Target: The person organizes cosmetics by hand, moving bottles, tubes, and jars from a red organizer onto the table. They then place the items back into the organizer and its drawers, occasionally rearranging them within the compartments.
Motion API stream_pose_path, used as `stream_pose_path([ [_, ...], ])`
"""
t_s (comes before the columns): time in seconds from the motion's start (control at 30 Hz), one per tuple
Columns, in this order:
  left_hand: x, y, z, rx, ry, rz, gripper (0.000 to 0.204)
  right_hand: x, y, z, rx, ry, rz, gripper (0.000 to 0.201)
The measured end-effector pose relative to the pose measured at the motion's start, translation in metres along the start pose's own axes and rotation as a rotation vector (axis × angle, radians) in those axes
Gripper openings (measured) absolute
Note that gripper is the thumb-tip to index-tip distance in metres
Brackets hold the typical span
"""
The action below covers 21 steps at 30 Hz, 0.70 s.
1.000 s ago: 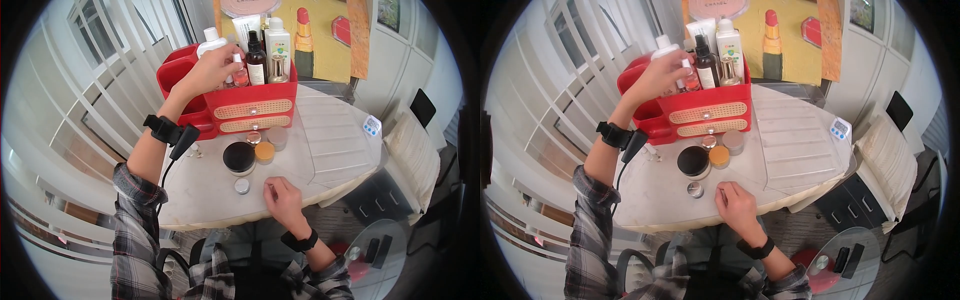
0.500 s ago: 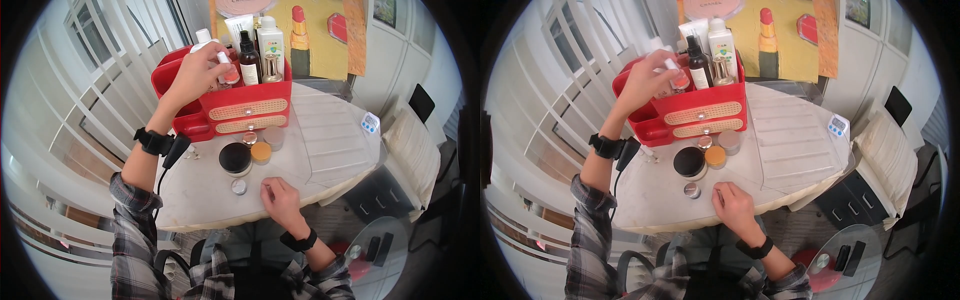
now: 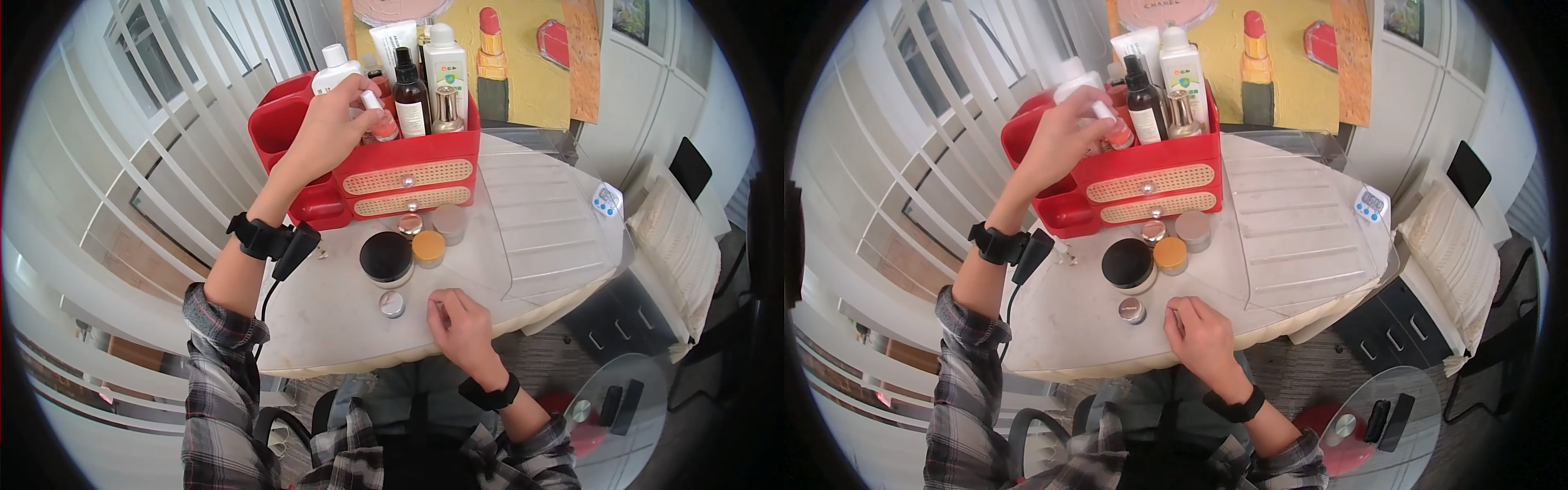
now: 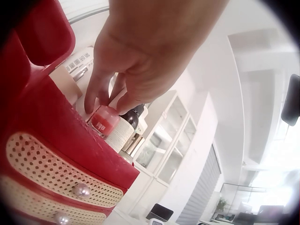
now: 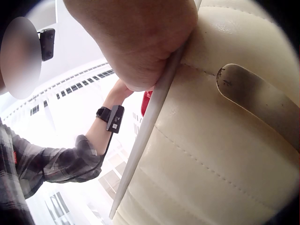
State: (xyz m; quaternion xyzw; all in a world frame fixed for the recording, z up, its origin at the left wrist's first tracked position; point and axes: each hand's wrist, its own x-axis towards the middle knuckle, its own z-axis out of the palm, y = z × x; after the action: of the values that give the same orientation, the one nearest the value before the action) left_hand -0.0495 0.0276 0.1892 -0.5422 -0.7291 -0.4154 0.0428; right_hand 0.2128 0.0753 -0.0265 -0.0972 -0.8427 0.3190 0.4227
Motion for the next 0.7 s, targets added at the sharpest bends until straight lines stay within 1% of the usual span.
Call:
stream_pose_path([
  [0.07, 0.001, -0.003, 0.005, -0.019, 0.029, 0.053, 0.027, 0.000, 0.001, 0.000, 0.001, -0.003, 0.003, 0.010],
  [0.1, 0.001, -0.002, 0.005, -0.018, 0.030, 0.054, 0.027, 0.000, 0.001, 0.001, 0.002, 0.002, 0.000, 0.010],
  [0.17, 0.001, 0.002, 0.004, -0.011, 0.027, -0.011, 0.029, -0.001, 0.002, 0.000, 0.002, 0.008, -0.004, 0.010],
  [0.3, 0.000, 0.003, -0.005, -0.023, 0.068, 0.016, 0.031, 0.000, 0.001, -0.001, 0.010, 0.006, -0.001, 0.010],
  [0.37, 0.000, 0.005, -0.016, 0.170, 0.168, 0.153, 0.034, 0.000, 0.001, -0.001, 0.017, 0.007, 0.001, 0.010],
  [0.4, -0.001, 0.007, -0.019, 0.198, 0.195, 0.156, 0.033, 0.000, 0.001, -0.001, 0.011, 0.002, -0.002, 0.011],
  [0.53, -0.004, 0.006, -0.024, 0.263, 0.214, 0.178, 0.032, 0.000, 0.002, 0.001, 0.006, 0.016, -0.020, 0.011],
  [0.6, -0.006, 0.009, -0.022, 0.278, 0.214, 0.112, 0.024, 0.000, 0.001, 0.000, 0.006, 0.015, -0.020, 0.011],
  [0.63, -0.006, 0.009, -0.023, 0.276, 0.214, 0.113, 0.024, 0.000, 0.001, 0.000, 0.005, 0.015, -0.019, 0.011],
  [0.7, -0.005, 0.008, -0.023, 0.314, 0.213, 0.194, 0.029, 0.000, 0.000, -0.001, 0.008, 0.009, -0.012, 0.011],
])
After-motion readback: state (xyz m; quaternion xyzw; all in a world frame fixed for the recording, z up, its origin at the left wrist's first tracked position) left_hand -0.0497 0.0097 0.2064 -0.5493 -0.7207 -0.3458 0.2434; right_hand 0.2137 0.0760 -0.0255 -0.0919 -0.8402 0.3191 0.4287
